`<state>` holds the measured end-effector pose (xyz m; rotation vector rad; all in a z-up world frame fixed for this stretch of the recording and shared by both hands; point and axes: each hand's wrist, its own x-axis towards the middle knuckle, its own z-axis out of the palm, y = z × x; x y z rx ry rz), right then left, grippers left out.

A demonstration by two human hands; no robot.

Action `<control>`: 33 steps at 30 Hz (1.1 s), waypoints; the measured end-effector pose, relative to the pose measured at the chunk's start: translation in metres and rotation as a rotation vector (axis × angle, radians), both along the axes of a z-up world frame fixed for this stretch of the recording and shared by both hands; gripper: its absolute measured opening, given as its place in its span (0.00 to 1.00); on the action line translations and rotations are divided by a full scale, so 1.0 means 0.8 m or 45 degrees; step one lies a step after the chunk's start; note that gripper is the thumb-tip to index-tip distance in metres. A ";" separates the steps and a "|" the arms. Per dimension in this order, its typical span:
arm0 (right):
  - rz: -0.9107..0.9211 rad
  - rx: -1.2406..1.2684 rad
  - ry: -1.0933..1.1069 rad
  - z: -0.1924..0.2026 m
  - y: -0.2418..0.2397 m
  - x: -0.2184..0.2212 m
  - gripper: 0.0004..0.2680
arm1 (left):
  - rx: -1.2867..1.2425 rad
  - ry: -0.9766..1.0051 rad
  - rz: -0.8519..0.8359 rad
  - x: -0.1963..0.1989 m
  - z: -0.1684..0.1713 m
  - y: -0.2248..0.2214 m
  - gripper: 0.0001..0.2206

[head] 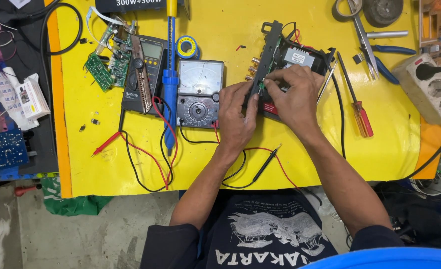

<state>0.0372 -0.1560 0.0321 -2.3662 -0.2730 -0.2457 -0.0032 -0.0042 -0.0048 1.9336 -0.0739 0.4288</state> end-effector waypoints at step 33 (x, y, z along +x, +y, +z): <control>-0.234 0.026 -0.122 -0.043 -0.065 -0.152 0.12 | 0.441 0.241 -0.097 -0.019 0.014 -0.008 0.24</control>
